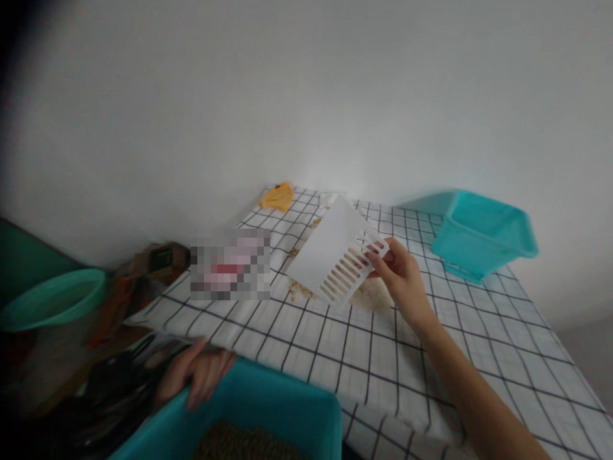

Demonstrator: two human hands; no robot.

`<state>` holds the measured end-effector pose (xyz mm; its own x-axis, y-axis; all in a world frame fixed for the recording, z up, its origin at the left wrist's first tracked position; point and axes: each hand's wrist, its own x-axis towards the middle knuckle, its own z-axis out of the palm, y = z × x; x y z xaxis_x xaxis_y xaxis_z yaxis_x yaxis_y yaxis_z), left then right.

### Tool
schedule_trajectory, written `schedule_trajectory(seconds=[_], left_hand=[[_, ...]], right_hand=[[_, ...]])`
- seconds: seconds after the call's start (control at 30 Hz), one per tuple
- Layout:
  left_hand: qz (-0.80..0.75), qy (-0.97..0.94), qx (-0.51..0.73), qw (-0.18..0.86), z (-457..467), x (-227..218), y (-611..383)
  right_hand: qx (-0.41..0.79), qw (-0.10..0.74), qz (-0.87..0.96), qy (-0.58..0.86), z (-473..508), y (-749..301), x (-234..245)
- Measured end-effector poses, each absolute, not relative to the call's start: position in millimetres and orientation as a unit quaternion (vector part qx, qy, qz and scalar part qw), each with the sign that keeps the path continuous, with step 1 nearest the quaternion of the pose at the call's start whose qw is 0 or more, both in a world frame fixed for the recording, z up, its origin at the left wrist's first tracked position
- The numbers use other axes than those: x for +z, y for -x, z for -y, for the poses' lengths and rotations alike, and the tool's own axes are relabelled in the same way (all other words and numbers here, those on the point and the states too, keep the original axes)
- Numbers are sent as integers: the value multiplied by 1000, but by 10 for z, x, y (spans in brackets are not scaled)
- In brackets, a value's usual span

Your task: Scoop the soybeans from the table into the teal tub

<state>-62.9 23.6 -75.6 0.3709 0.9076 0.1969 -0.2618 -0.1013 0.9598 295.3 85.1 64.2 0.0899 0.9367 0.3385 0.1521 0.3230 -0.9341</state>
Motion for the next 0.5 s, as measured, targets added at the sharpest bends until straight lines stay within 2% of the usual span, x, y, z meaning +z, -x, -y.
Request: schedule_trajectory(seconds=[0.23,0.5], left_hand=[[-224,-556,530,599,-290,-758,508],[-303,-553,479,611,-238,-652,632]], right_hand=[[335,564,589,472,-850,-2964,640],[358,561,590,457,-810,-2895,696]])
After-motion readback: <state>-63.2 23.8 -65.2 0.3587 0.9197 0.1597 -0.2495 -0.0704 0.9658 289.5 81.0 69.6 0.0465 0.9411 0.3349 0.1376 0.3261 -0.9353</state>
